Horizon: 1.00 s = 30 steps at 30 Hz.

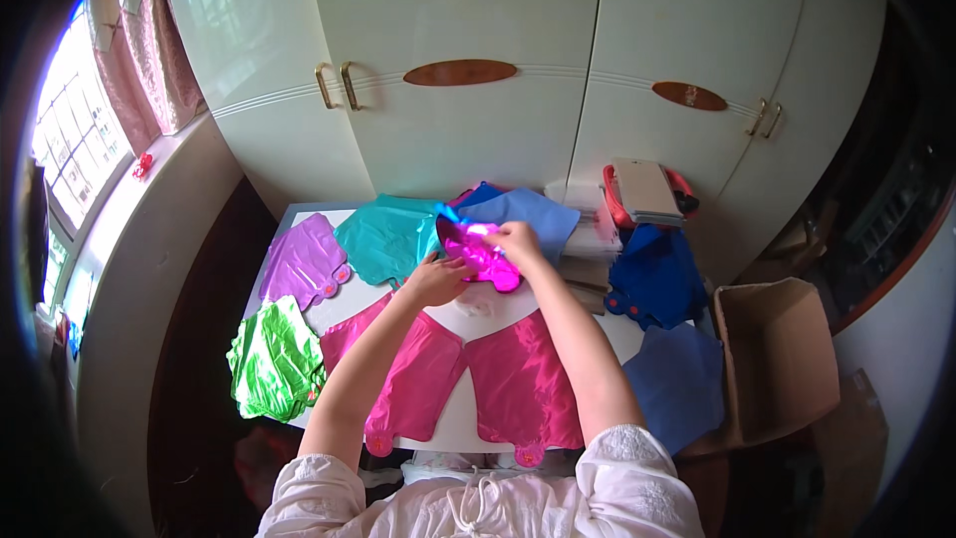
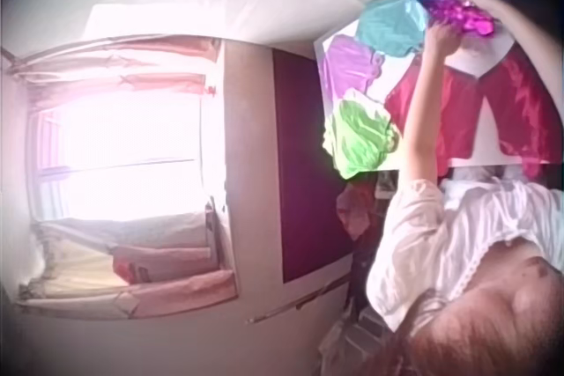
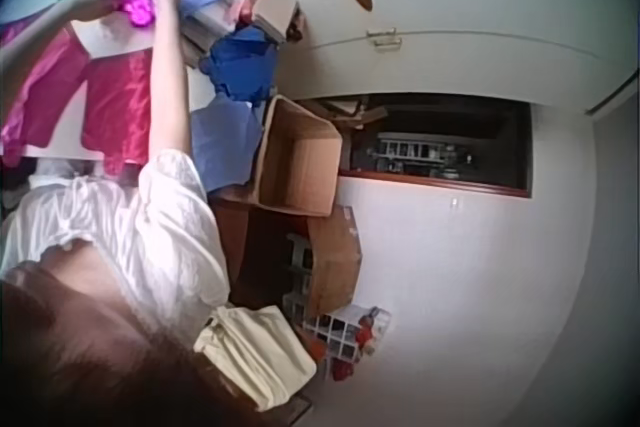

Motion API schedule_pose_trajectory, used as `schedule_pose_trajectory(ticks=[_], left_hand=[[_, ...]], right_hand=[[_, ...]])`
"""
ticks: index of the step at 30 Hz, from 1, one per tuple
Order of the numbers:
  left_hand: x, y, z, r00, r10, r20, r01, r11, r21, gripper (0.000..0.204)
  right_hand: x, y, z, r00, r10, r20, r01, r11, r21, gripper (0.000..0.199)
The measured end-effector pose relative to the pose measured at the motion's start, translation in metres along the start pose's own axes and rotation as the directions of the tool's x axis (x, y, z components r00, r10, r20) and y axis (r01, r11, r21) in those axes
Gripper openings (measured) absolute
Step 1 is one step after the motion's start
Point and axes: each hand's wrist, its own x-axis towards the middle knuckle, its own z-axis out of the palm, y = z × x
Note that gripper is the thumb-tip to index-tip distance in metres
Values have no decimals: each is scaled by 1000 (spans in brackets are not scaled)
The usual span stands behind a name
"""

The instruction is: Folding colorful plastic sheets and placing them into cardboard-backed retail packaging.

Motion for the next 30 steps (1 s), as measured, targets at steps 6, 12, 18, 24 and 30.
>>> schedule_pose_trajectory(ticks=[6,12,18,24,30], left_hand=[[-14,-9,-1,989,-80,129,66,992,105,42],[-3,4,-1,997,-36,65,29,994,107,42],[1,9,-1,998,-37,52,32,995,90,42],[-14,1,3,995,-52,-91,54,998,21,45],[-80,-38,-13,917,-274,-289,263,962,-77,43]], right_hand=[[47,-20,-52,878,419,-230,-157,709,688,14],[59,-71,-145,580,-157,-799,198,979,-48,23],[44,-153,-179,317,-359,-878,339,907,-249,21],[27,-205,-69,405,-728,-553,634,660,-403,11],[25,-151,90,330,-935,128,869,247,-429,22]])
